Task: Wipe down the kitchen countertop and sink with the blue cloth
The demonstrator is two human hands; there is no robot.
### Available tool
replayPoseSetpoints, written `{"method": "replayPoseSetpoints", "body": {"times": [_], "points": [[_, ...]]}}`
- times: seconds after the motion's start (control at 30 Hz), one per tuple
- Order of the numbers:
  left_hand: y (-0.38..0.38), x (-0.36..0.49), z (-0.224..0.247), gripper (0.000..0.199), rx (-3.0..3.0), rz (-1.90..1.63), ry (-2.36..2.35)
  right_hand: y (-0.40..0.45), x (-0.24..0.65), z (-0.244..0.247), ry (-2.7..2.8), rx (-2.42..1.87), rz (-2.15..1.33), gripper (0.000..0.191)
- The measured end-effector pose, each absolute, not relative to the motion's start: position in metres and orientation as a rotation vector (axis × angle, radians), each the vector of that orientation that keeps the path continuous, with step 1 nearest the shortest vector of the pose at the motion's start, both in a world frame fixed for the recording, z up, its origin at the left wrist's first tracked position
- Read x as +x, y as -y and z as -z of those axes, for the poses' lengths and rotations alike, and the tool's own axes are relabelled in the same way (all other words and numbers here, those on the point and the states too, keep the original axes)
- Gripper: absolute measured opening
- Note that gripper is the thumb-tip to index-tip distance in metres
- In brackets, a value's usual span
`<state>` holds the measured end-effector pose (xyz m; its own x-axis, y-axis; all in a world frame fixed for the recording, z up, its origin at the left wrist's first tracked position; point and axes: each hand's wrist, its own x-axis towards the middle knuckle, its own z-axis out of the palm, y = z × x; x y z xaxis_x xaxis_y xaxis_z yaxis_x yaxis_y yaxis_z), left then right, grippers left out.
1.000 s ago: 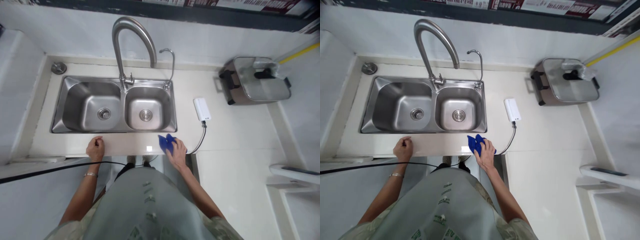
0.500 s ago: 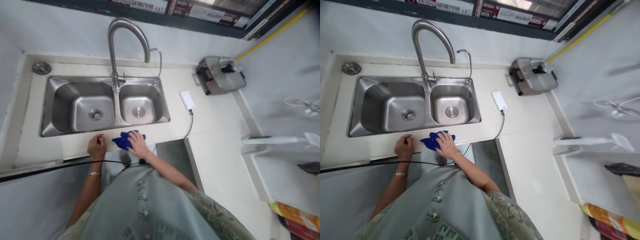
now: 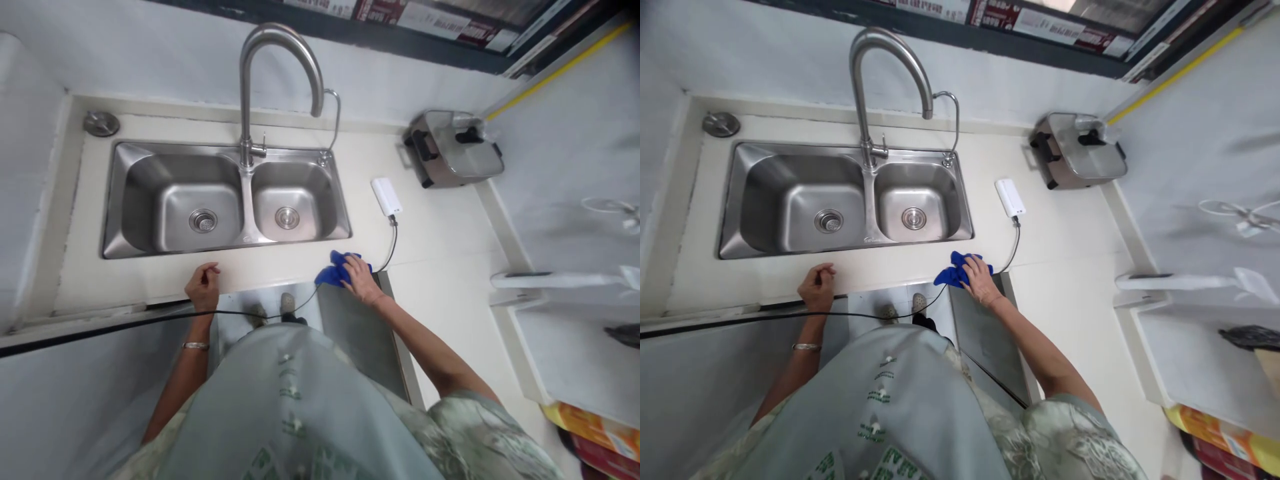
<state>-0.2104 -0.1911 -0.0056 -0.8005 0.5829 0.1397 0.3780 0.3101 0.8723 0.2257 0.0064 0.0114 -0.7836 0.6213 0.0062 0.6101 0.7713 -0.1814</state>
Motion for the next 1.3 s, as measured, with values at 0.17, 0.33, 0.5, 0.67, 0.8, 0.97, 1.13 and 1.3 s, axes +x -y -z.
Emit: {"method": "replayPoseSetpoints", "body": {"times": [0.17, 0.33, 0.5, 0.67, 0.8, 0.97, 1.13, 1.3], "points": [[0.239, -0.199, 0.005, 0.029, 0.541, -1.71, -2.295, 0.018, 0.155, 0.001, 2.932, -0.789, -0.279, 0.045], [0.288, -0.166, 0.0, 0.026, 0.365, -1.652, -2.252, 0.027, 0.032, 0.003, 2.952, -0.578, -0.354, 0.047], [0.331, -0.141, 0.0, 0.028, 0.273, -1.593, -2.231, 0.054, -0.091, -0.005, 2.989, -0.238, -0.506, 0.049], [0.357, -0.123, 0.007, 0.031, 0.218, -1.529, -2.211, 0.105, -0.186, -0.006, 2.964, -0.057, -0.604, 0.049], [0.368, -0.111, 0.01, 0.035, 0.17, -1.485, -2.215, 0.149, -0.251, -0.008, 2.926, -0.066, -0.705, 0.05], [0.376, -0.102, 0.005, 0.04, 0.176, -1.424, -2.22, 0.183, -0.312, -0.021, 2.984, 0.154, -0.741, 0.053], [0.379, -0.108, 0.003, 0.038, 0.198, -1.393, -2.227, 0.17, -0.307, -0.025, 3.014, 0.376, -0.744, 0.049], [0.356, -0.132, 0.002, 0.027, 0.345, -1.431, -2.224, 0.132, -0.227, -0.019, 2.987, 0.233, -0.681, 0.049]]}}
